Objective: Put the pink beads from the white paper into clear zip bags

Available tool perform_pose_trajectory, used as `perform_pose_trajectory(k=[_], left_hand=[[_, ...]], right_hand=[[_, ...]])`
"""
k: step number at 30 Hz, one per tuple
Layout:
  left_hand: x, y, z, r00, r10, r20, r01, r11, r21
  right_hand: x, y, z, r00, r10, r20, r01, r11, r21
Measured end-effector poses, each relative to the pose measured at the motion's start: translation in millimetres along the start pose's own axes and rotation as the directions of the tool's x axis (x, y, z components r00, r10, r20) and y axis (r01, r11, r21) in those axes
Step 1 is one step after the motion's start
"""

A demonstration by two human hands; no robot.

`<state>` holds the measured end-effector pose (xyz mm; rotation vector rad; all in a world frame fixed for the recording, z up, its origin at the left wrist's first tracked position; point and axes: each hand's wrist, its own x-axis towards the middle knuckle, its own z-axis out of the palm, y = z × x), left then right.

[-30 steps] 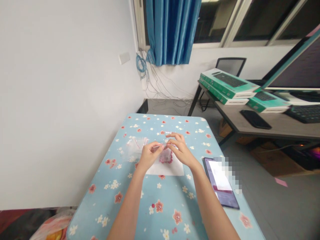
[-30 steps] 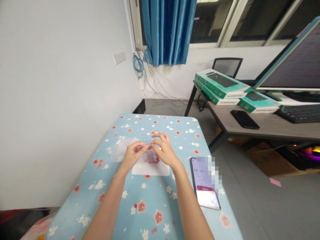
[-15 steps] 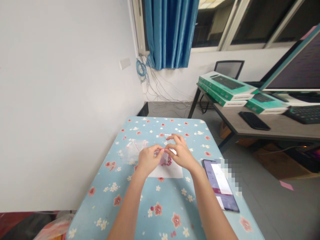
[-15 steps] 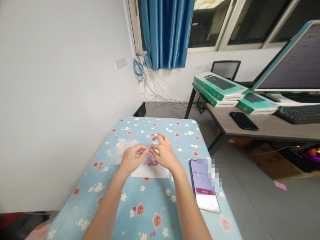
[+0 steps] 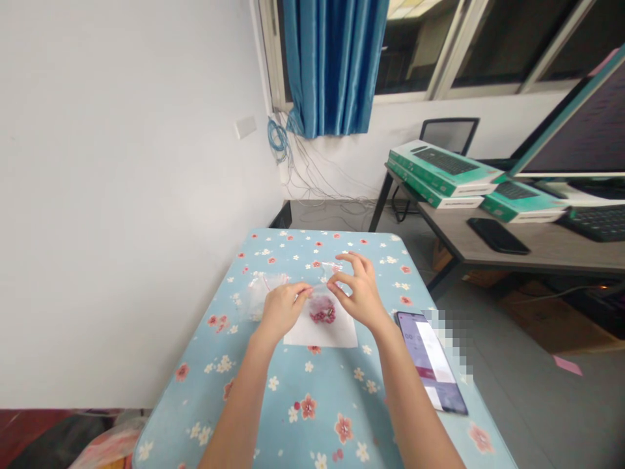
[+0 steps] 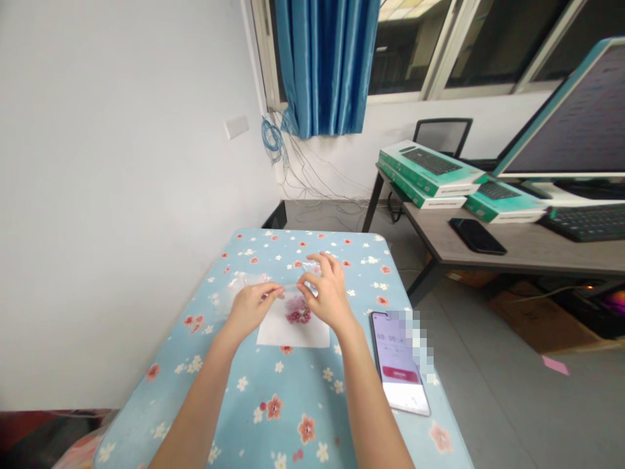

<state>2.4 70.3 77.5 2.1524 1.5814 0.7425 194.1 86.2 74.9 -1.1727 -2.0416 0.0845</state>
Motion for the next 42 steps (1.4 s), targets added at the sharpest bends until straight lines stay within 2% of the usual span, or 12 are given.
perform_pose_trajectory(k=[5,10,13,17,20,23,25,28,32,34,38,42], left_hand=[[4.8,2.1,-5.9,0.999,-0.014,-0.037,0.016,0.998,0.060],[10.4,-0.7,-6.6,1.000,0.007,-0.022,-0.009,0.996,-0.087],[17.9,-2.5,-2.7,0.998,0.012,-0.054,-0.022,0.981,-0.194],[42.9,-0.3,10.5,0.998,0.011,-0.065,-0.043,0.857,-0.513],[68.4,-0.3,26.6,0.998,-0.056,-0.029,0.023,0.757,-0.653],[87.0,-7.1,45.7,0.985,-0.160,0.066,0.170,0.823,-0.543],[91.3,-14.9,58.3,0.980,-0.176,0.089,0.197,0.853,-0.482],[86.8,-26.5,74.2,0.976,-0.212,0.057,0.217,0.893,-0.394],[74.0,-32.2,86.6,0.969,-0.245,0.033,0.244,0.932,-0.269],[69.7,-31.1,89.4,0.965,-0.263,0.028,0.263,0.943,-0.204],[67.3,-28.0,90.9,0.964,-0.264,0.034,0.266,0.959,-0.096],[70.3,-27.8,88.5,0.972,-0.226,0.072,0.226,0.974,0.004]], right_hand=[[-1.5,4.5,4.2,0.998,0.053,-0.045,-0.051,0.998,0.040],[-2.0,11.7,4.1,0.986,0.126,-0.113,-0.116,0.989,0.093],[-2.2,17.1,6.7,0.982,0.169,-0.087,-0.154,0.975,0.161],[-5.2,27.5,18.6,0.960,0.275,0.046,-0.276,0.914,0.299],[-9.8,38.4,30.7,0.916,0.384,0.116,-0.393,0.803,0.448],[-15.6,50.4,41.4,0.854,0.508,0.108,-0.486,0.708,0.512],[-19.7,57.0,47.4,0.803,0.589,0.086,-0.549,0.678,0.489],[-24.9,62.2,55.3,0.739,0.673,0.048,-0.630,0.662,0.406],[-27.5,60.6,62.6,0.700,0.711,0.061,-0.700,0.666,0.257],[-27.5,58.1,63.9,0.712,0.700,0.059,-0.698,0.697,0.165],[-28.1,53.5,63.3,0.796,0.605,0.025,-0.605,0.796,-0.006],[-30.1,51.9,64.0,0.842,0.539,0.037,-0.533,0.840,-0.097]])
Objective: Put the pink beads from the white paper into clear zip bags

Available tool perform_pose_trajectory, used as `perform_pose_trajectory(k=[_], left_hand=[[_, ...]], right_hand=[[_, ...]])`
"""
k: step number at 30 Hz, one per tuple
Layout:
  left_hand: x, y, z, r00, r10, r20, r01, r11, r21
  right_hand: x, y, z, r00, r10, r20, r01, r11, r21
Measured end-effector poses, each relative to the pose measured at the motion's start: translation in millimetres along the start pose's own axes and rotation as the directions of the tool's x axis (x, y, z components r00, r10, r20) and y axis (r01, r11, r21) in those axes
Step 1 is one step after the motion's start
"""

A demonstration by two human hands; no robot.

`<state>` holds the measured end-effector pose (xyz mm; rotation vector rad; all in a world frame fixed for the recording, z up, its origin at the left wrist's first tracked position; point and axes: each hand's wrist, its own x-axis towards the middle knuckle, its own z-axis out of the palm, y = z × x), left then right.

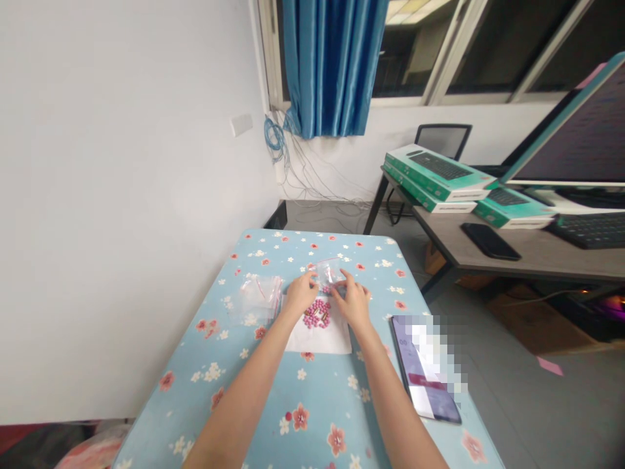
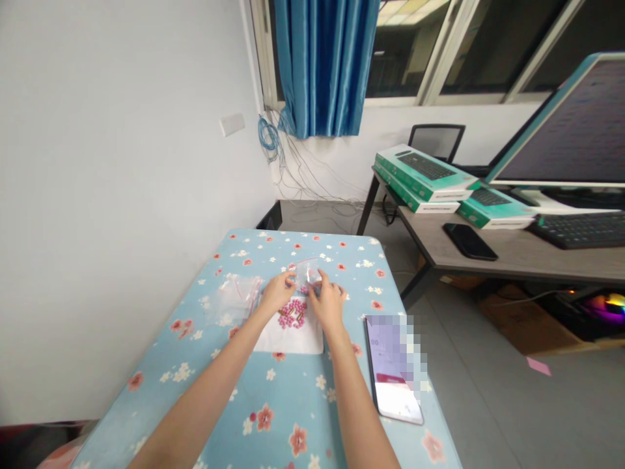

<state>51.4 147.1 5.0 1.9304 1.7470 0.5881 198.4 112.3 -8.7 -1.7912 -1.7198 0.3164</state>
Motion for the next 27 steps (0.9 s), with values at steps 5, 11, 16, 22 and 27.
perform_pose_trajectory(k=[5,11,16,22,27], left_hand=[[4.5,2.6,-6.1,0.993,0.082,0.080,-0.093,0.985,0.146],[7.1,5.8,-8.2,0.969,0.171,0.178,-0.214,0.942,0.259],[4.1,4.4,-9.8,0.966,0.195,0.170,-0.239,0.923,0.301],[-12.8,-3.6,-31.6,0.981,0.193,-0.002,-0.183,0.933,0.309],[-39.7,-42.5,-69.2,0.911,0.226,-0.346,-0.187,0.972,0.144]], right_hand=[[-0.8,0.8,2.7,1.000,-0.027,-0.008,0.027,0.999,-0.033],[-0.6,2.3,2.4,1.000,-0.018,-0.005,0.017,0.998,-0.052],[-0.2,4.6,3.5,1.000,-0.014,0.017,0.015,0.997,-0.073],[-0.7,2.5,5.3,0.998,-0.052,-0.035,0.046,0.988,-0.149],[0.1,-8.8,-4.6,0.995,-0.028,-0.099,0.018,0.995,-0.103]])
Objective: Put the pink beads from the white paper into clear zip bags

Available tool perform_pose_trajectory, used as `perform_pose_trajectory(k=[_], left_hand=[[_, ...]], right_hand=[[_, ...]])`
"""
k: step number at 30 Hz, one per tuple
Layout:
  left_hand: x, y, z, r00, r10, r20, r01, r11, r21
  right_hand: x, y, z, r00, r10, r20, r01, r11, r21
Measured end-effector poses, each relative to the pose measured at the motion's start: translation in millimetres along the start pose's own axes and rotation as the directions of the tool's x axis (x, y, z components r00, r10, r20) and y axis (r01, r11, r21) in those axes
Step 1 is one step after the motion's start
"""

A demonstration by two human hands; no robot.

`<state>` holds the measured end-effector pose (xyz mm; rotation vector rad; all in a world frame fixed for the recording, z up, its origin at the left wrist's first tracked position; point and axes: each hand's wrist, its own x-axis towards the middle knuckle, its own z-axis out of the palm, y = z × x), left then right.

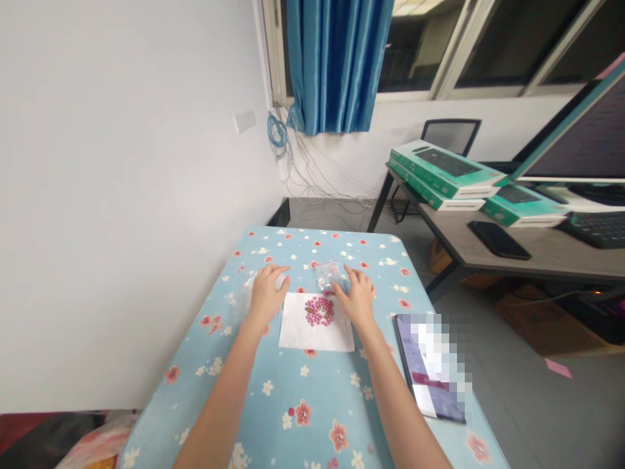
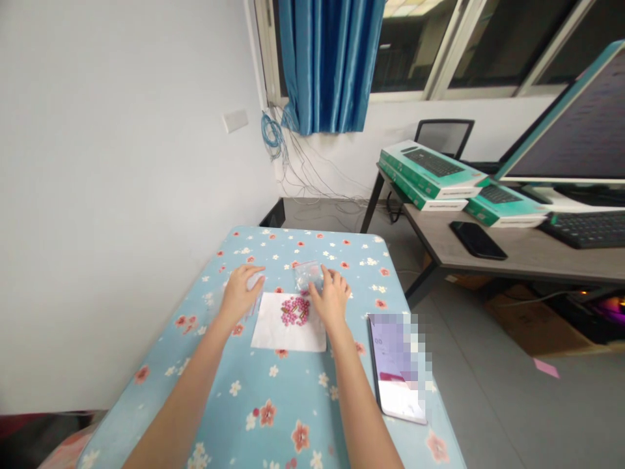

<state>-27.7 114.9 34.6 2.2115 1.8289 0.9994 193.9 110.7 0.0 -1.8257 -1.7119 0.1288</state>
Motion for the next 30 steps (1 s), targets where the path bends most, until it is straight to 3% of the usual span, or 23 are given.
perform_pose_trajectory(k=[2,4,9,15,21,30], left_hand=[[-11.5,-23.0,-15.5,0.997,-0.040,-0.061,0.040,0.999,0.002],[-23.0,-45.8,-27.2,0.997,-0.059,-0.053,0.062,0.996,0.057],[-38.1,-80.5,-38.0,0.981,-0.085,0.175,0.047,0.976,0.212],[-30.7,-81.4,-29.0,0.960,-0.082,0.266,0.019,0.973,0.231],[-27.9,-79.2,-20.8,0.971,-0.066,0.229,0.018,0.978,0.208],[-28.6,-79.0,-21.5,0.973,-0.086,0.216,0.038,0.975,0.217]], right_hand=[[-1.3,-11.3,-5.0,0.998,-0.038,0.040,0.036,0.998,0.054],[-5.3,-28.0,-7.7,0.990,-0.106,0.095,0.095,0.989,0.112],[-20.4,-79.2,1.5,0.933,-0.299,0.200,0.258,0.943,0.209],[-22.6,-115.7,31.2,0.876,-0.422,0.235,0.389,0.905,0.172],[-21.9,-128.3,50.5,0.873,-0.419,0.249,0.403,0.908,0.115],[-26.7,-133.6,59.5,0.878,-0.388,0.281,0.374,0.922,0.104]])
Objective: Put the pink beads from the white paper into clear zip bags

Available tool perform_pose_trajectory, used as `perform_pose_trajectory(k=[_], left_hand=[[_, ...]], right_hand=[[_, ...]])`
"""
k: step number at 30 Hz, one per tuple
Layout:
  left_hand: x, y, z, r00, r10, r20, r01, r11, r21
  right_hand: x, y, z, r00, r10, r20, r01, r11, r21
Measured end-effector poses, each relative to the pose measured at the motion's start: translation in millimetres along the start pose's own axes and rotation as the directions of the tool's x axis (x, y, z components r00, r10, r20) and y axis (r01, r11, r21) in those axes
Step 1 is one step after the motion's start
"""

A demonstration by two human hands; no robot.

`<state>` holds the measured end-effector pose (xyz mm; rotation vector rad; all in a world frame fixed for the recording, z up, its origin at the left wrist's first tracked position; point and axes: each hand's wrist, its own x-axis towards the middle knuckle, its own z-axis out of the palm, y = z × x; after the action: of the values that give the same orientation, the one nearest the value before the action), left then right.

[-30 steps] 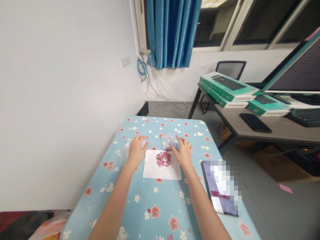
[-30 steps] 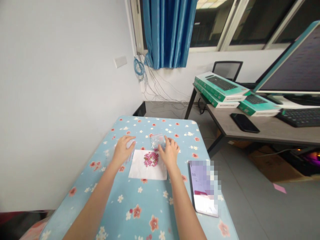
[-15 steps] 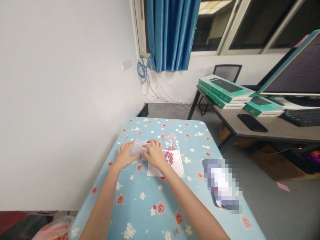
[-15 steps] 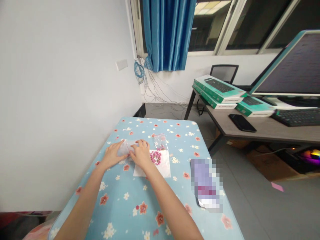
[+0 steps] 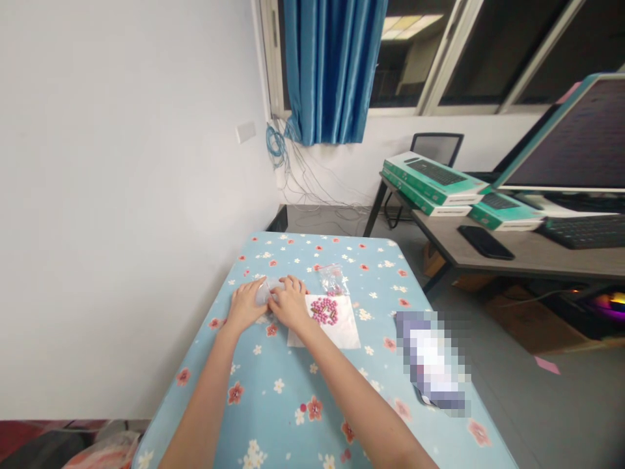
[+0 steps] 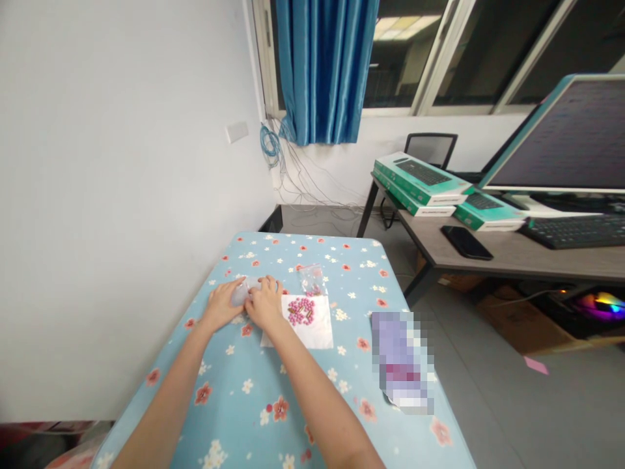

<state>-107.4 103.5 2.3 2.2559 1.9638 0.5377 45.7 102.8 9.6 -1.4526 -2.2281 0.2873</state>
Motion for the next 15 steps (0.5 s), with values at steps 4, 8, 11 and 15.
perform_pose_trajectory(k=[4,8,11,15], left_hand=[[-1.3,5.1,-13.5,0.993,0.073,-0.097,-0.071,0.997,0.024],[-6.6,20.7,-25.7,0.966,0.142,-0.216,-0.147,0.989,-0.005],[-12.4,41.0,-25.1,0.939,0.181,-0.292,-0.212,0.974,-0.078],[-20.5,73.0,-14.6,0.935,0.185,-0.302,-0.244,0.955,-0.171]], right_hand=[[-2.3,-1.8,-12.1,0.998,0.019,-0.062,-0.012,0.994,0.109],[-8.0,6.1,-39.0,0.998,0.001,-0.057,0.022,0.916,0.400],[-17.3,21.3,-60.4,0.997,-0.019,-0.070,0.057,0.806,0.590],[-34.8,44.4,-82.9,0.998,0.001,0.060,-0.043,0.727,0.685]])
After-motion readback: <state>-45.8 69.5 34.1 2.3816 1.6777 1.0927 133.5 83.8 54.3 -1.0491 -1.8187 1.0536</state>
